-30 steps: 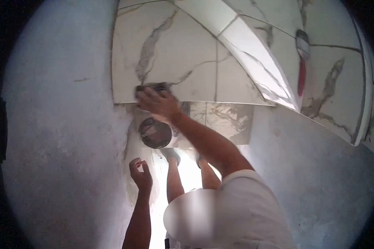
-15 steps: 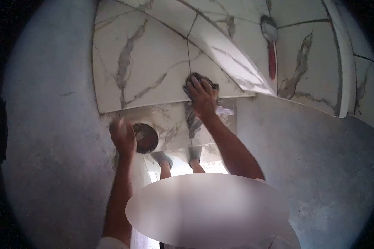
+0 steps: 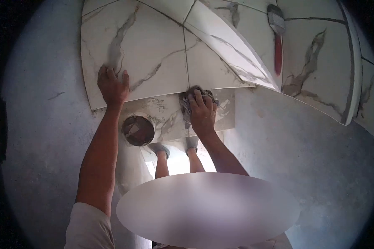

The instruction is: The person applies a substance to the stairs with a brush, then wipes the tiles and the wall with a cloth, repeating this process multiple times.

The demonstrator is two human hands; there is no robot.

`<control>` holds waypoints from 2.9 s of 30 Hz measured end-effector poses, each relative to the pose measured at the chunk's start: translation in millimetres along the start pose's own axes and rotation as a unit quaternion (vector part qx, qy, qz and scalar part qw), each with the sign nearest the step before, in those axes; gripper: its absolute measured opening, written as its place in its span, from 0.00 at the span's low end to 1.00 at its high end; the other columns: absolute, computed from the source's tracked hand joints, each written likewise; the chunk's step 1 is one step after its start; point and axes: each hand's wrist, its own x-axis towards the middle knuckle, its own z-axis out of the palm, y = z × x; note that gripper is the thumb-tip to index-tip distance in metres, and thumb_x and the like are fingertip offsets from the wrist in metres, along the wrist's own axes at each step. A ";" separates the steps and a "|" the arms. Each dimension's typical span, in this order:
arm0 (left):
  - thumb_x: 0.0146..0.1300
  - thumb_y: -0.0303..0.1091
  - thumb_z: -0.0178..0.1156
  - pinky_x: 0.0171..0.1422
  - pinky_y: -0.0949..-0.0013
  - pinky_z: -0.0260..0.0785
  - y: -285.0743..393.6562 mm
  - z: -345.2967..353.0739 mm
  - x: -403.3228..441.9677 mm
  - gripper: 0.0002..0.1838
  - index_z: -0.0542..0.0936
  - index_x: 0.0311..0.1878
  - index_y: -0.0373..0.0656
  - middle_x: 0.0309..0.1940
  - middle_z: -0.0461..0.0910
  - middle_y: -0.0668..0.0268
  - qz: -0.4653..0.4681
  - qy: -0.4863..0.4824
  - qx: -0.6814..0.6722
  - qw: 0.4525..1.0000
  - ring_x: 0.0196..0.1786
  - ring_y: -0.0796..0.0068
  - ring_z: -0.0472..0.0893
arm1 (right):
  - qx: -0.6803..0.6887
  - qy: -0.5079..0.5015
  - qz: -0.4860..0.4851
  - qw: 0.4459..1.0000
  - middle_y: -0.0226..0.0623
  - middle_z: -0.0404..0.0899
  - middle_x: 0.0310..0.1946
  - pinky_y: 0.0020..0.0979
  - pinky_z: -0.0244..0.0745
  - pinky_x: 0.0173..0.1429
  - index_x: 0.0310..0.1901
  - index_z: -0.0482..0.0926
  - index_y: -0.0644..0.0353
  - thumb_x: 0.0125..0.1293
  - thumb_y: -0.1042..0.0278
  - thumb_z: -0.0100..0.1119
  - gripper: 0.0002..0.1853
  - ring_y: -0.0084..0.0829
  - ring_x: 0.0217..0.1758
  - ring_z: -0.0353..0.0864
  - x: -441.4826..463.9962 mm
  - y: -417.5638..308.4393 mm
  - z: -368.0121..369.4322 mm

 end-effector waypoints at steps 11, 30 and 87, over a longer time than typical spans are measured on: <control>0.57 0.49 0.61 0.67 0.47 0.61 9.3 -15.8 14.0 0.28 0.72 0.51 0.34 0.60 0.68 0.47 -0.034 -0.070 0.033 0.996 0.65 0.46 0.67 | 0.073 0.063 0.023 0.995 0.32 0.78 0.49 0.45 0.62 0.65 0.47 0.84 0.52 0.50 0.79 0.63 0.20 0.44 0.59 0.70 21.3 -1.4 -0.8; 0.57 0.49 0.62 0.67 0.47 0.61 1.2 0.1 6.1 0.29 0.72 0.54 0.35 0.61 0.68 0.47 -0.023 -0.023 0.010 0.999 0.64 0.47 0.68 | 0.034 0.093 0.013 0.995 0.34 0.80 0.48 0.44 0.64 0.59 0.42 0.84 0.52 0.46 0.78 0.61 0.18 0.44 0.54 0.74 127.1 4.1 10.0; 0.56 0.49 0.61 0.66 0.46 0.61 0.0 2.8 6.4 0.31 0.70 0.57 0.38 0.62 0.67 0.48 -0.036 -0.037 0.002 0.999 0.65 0.46 0.67 | 0.079 0.066 0.037 0.994 0.35 0.79 0.53 0.42 0.66 0.62 0.49 0.81 0.58 0.52 0.77 0.58 0.20 0.43 0.56 0.73 44.5 -3.9 -34.3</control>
